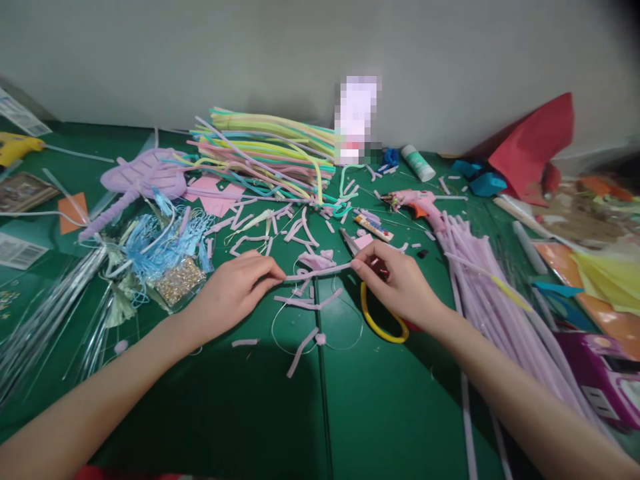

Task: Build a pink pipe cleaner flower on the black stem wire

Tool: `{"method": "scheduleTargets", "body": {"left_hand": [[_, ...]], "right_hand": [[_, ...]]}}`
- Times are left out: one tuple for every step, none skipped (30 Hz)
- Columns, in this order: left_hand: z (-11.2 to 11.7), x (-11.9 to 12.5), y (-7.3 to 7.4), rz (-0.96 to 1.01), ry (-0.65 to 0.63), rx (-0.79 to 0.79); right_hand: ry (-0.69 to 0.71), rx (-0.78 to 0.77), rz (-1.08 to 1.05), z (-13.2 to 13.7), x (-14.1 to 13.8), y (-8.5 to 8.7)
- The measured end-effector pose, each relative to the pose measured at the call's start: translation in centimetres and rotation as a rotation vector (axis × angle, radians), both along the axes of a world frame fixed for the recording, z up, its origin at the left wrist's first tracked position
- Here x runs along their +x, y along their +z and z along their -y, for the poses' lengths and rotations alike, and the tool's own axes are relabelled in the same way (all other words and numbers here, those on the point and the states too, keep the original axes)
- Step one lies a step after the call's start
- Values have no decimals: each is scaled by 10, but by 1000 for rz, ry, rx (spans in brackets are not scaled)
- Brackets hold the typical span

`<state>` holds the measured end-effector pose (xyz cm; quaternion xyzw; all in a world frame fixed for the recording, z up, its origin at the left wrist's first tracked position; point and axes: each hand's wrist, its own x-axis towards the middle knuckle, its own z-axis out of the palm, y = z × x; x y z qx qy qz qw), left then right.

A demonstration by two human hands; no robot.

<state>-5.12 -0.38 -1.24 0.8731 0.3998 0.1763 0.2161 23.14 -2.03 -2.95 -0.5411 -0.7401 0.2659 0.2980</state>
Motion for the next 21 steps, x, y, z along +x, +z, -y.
{"method": "scheduleTargets", "body": {"left_hand": [[0,1,0,-15,6,5],[-1,3,1,-31,7,16],[-1,5,3,-45,1,35],[0,9,5,-54,-7,69],[0,13,7,-61,-19,103],[0,17,9,-68,-31,141],[0,21,11,-75,-38,179],[1,25,13,-88,-50,215],[1,28,13,-109,-66,256],[1,31,13,-132,-83,299],[1,34,12,-158,-101,339],[1,36,10,-181,-113,372],[1,37,8,-197,-117,395],[0,39,6,-206,-113,404],[0,39,3,-209,-104,403],[-1,39,0,-212,-101,397],[-1,39,-2,-216,-101,391],[-1,39,-4,-219,-102,388],[-1,38,-6,-222,-106,389],[-1,37,-7,-223,-107,391],[-1,37,-9,-221,-105,392]], "right_hand": [[16,-4,16,0,0,0],[38,-2,40,1,0,1],[64,17,69,2,-1,3],[88,58,105,2,-1,5],[105,127,145,3,-2,7],[118,219,189,5,-3,10],[131,322,237,6,-5,13],[148,420,290,8,-7,15],[169,508,341,9,-10,17],[196,568,391,10,-13,19],[221,605,434,11,-17,19],[238,627,467,11,-21,18],[246,632,493,10,-25,16],[251,624,515,9,-28,13],[255,607,532,7,-31,10],[257,587,540,5,-32,7],[261,573,539,2,-33,5],[266,568,531,1,-34,3],[270,572,519,-1,-34,2],[273,583,506,-1,-34,1],[281,590,494,-1,-33,0]]}}
